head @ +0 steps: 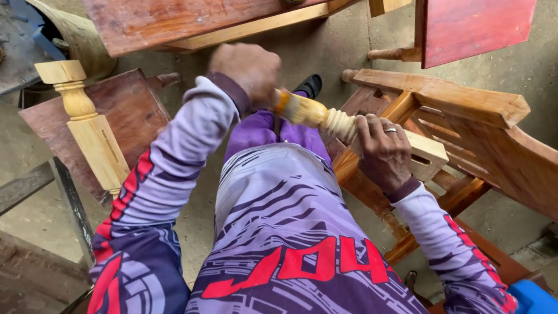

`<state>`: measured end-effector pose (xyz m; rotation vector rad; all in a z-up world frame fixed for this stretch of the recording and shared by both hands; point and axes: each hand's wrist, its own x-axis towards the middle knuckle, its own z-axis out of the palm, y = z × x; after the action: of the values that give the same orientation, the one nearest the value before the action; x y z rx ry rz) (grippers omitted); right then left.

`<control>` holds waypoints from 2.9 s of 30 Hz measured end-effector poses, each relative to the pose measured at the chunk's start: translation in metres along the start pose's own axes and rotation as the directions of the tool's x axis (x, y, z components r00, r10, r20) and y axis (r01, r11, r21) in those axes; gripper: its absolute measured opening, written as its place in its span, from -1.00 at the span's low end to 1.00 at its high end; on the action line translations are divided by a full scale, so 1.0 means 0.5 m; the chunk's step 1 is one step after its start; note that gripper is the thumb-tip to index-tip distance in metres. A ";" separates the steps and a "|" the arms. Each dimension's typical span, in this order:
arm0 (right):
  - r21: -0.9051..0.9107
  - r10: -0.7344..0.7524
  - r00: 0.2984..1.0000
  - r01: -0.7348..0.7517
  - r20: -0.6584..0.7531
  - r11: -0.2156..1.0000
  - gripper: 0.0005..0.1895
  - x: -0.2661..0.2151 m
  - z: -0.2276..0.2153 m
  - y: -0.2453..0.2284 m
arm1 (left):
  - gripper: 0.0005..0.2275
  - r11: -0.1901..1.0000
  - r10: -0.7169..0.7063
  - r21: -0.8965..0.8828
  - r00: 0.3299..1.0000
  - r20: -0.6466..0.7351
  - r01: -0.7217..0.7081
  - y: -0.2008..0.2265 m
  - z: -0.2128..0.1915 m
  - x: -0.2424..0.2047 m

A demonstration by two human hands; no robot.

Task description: Applying a stain or protective finish to carved wooden furniture legs using a paint brush.

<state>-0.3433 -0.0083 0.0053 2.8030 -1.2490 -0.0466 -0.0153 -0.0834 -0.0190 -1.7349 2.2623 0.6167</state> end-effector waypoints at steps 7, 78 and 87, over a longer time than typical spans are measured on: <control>-0.002 0.070 0.997 -0.070 0.045 0.998 -0.54 -0.023 -0.001 0.014 | -0.86 0.982 -0.107 0.135 0.976 -0.191 0.134 0.019 -0.020 -0.015; 0.130 0.477 0.784 -0.563 0.398 0.816 -0.13 -0.046 -0.016 0.369 | -0.79 0.935 -0.318 -0.010 0.823 -0.470 0.356 -0.005 0.022 0.318; 0.172 0.476 0.806 -0.556 0.353 0.814 -0.13 -0.041 -0.025 0.367 | -0.91 0.908 -0.391 -0.106 0.724 -0.569 0.406 0.052 0.045 0.228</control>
<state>-0.4923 -0.1149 0.0320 2.6005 -2.2205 -0.2947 -0.0732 -0.1662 -0.0819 -2.5659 2.0669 -0.0605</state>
